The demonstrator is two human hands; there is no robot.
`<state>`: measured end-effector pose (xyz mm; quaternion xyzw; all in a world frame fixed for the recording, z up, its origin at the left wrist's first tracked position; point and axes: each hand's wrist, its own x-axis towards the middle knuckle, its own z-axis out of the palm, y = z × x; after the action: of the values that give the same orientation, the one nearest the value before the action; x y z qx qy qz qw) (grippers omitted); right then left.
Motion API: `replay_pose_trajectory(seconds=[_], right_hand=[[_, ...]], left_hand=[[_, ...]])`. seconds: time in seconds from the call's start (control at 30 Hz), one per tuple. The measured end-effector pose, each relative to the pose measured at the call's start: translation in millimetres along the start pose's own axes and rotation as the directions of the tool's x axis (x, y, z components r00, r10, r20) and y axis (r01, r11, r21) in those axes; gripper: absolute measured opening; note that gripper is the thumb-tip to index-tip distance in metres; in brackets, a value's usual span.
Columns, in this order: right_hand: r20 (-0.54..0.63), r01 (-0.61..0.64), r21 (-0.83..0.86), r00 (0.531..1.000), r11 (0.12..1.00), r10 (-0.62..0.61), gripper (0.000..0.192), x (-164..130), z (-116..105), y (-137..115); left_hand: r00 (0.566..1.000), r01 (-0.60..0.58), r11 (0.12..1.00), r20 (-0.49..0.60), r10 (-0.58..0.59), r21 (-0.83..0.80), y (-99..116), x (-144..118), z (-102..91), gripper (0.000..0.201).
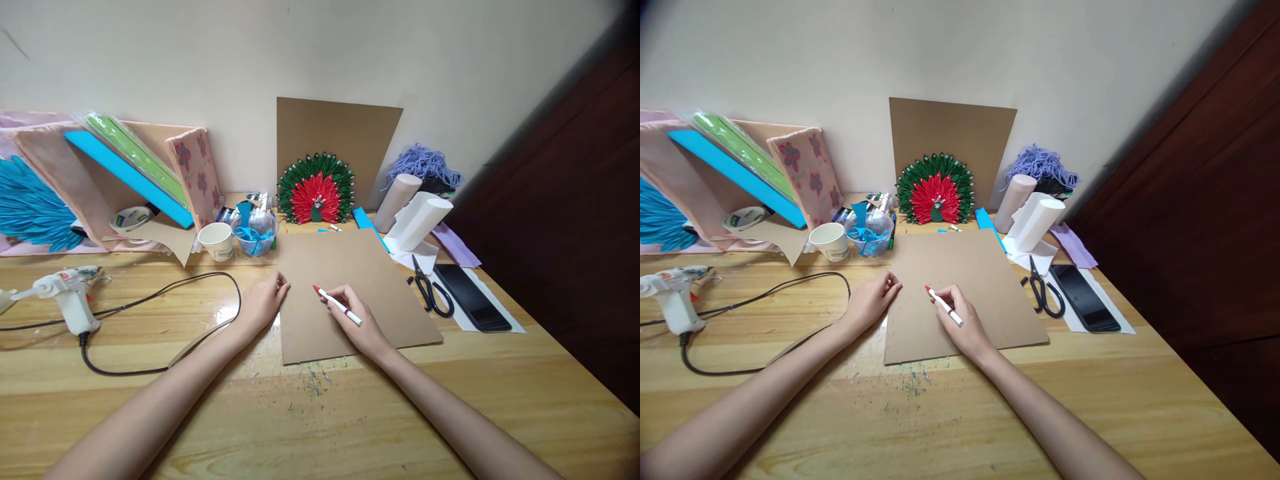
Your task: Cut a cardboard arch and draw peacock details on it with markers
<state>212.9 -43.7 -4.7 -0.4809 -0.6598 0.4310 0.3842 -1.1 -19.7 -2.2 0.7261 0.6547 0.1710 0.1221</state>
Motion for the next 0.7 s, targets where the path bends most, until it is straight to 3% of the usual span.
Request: replay_pose_trajectory(seconds=[0.7], right_hand=[[0.252,0.083,-0.027,0.965,0.996,-0.074,0.021,-4.6,-0.2,-9.1]], left_hand=[[1.0,-0.02,1.0,-0.014,0.02,0.015,-1.0,-0.1,0.4,0.019]])
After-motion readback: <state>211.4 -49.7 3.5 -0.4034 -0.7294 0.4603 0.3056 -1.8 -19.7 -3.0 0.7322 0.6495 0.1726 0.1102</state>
